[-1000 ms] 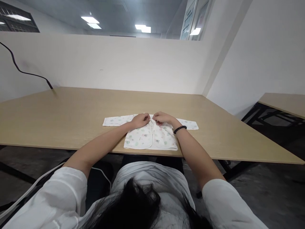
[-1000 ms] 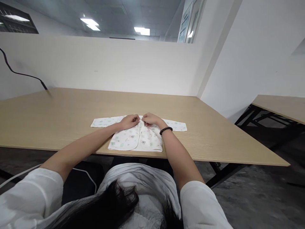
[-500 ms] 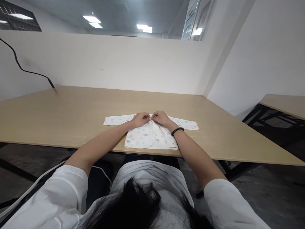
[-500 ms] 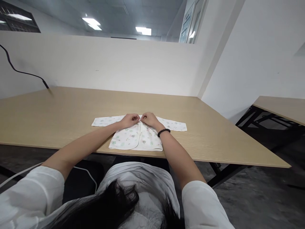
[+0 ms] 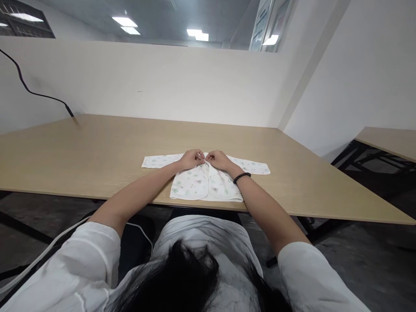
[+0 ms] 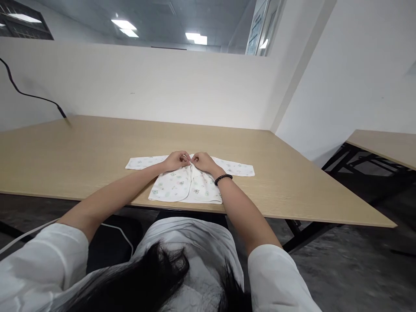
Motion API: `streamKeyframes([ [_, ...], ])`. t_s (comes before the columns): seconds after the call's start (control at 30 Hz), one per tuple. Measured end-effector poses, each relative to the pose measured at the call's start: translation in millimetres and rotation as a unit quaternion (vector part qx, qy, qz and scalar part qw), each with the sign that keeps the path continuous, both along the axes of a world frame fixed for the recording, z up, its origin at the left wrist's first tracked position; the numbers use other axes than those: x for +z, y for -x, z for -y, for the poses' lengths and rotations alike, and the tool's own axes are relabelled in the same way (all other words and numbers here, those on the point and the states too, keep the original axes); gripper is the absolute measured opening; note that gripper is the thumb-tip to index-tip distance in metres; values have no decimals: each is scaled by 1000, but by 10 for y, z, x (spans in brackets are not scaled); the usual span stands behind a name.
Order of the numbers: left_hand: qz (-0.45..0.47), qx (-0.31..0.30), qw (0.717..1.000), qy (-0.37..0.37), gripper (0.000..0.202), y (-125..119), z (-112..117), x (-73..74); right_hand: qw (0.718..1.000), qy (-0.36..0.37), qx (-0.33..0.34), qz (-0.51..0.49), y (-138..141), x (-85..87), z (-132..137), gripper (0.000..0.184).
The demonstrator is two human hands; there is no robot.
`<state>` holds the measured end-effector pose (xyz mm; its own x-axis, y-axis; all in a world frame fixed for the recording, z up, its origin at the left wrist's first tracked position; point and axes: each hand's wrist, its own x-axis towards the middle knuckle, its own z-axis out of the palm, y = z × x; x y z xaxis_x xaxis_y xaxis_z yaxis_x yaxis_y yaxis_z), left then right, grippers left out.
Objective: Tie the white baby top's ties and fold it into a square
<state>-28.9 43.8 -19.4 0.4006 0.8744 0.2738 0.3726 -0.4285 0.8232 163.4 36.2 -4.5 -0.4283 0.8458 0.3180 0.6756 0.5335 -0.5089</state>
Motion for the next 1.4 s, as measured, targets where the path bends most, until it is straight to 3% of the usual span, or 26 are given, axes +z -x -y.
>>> streamKeyframes([
  [0.23, 9, 25, 998, 54, 20, -8, 12, 49, 999, 34, 20, 6, -15, 60, 65, 10],
  [0.57, -4, -17, 1000, 4, 21, 4, -18, 21, 984, 177, 14, -16, -24, 190, 48, 10],
  [1.07, -89, -3, 986, -144, 13, -9, 59, 29, 987, 147, -60, -12, 67, 78, 43, 17],
  [1.4, -200, -10, 957, -210, 21, 45, 19, 63, 990, 134, -23, -29, -11, 165, 55, 22],
])
